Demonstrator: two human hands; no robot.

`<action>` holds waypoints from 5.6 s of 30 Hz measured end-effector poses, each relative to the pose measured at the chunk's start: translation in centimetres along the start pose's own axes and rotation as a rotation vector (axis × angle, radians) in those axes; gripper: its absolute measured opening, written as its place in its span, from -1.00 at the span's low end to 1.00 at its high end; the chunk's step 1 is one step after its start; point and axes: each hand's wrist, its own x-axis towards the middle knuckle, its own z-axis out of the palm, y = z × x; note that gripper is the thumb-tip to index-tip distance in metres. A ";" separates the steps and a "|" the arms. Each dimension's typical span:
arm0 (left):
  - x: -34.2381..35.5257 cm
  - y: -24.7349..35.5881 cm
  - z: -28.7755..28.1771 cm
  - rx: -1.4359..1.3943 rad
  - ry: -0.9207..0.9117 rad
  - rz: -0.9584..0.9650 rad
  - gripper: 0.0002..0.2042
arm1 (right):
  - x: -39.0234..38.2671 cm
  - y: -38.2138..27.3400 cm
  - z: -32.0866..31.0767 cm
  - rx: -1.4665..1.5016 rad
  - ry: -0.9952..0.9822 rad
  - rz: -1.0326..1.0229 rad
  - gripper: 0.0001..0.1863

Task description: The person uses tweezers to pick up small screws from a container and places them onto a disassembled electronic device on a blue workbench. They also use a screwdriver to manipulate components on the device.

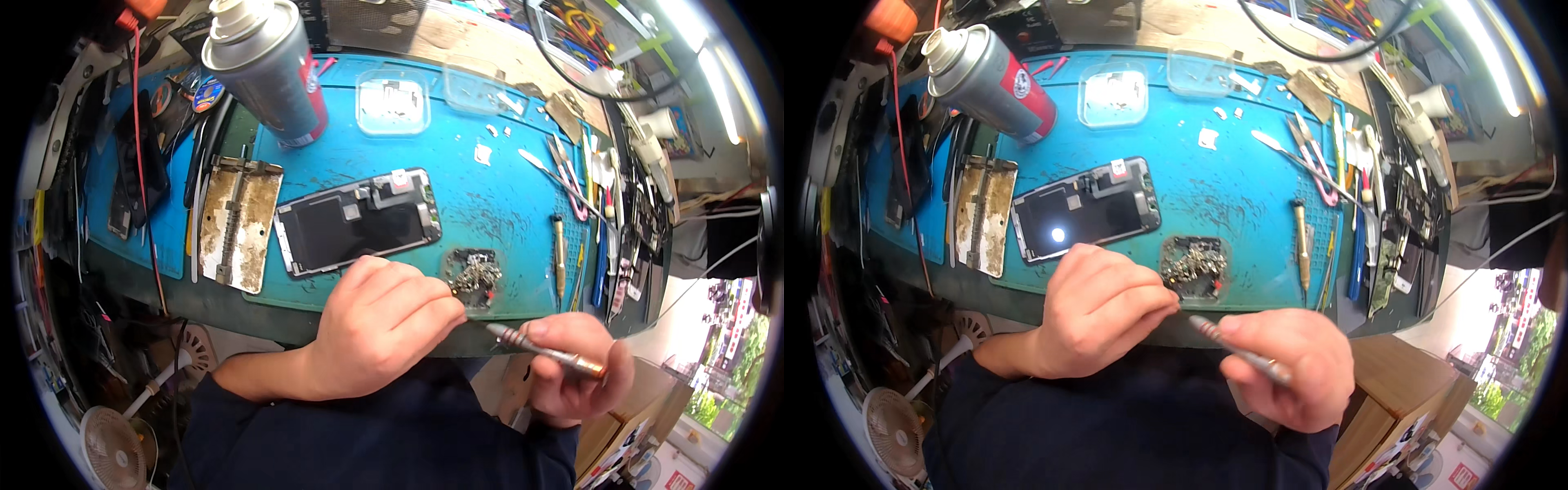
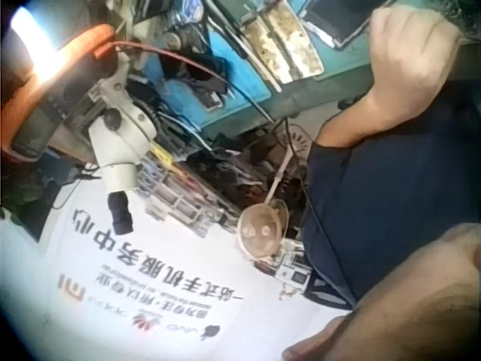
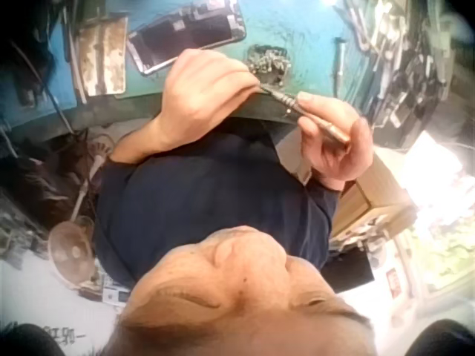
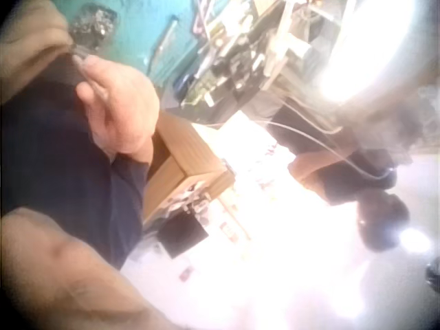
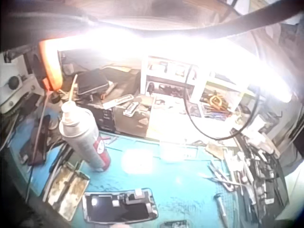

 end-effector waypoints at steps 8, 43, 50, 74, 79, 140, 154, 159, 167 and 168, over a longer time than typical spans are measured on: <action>0.9 0.0 1.0 0.132 0.049 -0.001 -0.71 | -2.6 1.8 -4.8 -0.562 -0.045 0.570 -0.39; 1.9 -0.2 1.0 0.152 -0.098 -0.031 -0.54 | -3.7 1.6 -6.4 -0.652 -0.201 0.820 -0.74; 1.9 -0.3 0.5 0.094 -0.029 -0.093 -0.67 | -3.3 0.3 -6.2 -0.830 -0.327 0.765 -0.61; 1.1 -1.7 0.0 0.001 -0.006 -0.070 -0.57 | -3.1 1.3 0.2 0.085 -0.050 0.409 -0.69; 1.4 -1.3 -0.2 -0.009 -0.042 -0.078 -0.63 | -3.3 1.8 0.6 0.116 -0.021 0.420 -0.67; 1.6 -0.8 1.7 0.091 -0.063 -0.049 -0.53 | -3.3 1.7 1.2 0.012 -0.099 0.332 -0.71; 1.7 -0.8 1.8 0.097 -0.053 -0.040 -0.56 | -3.3 1.5 1.4 -0.040 -0.076 0.346 -0.71; 1.6 -0.8 1.8 0.098 -0.050 -0.034 -0.56 | -3.2 1.5 1.3 -0.012 -0.089 0.346 -0.70; 1.6 -0.9 1.7 0.121 -0.119 0.016 -0.53 | -3.2 1.5 1.3 -0.032 -0.065 0.331 -0.70; 1.6 -0.7 1.6 0.145 -0.139 0.006 -0.53 | -3.3 1.4 1.3 -0.021 -0.068 0.344 -0.71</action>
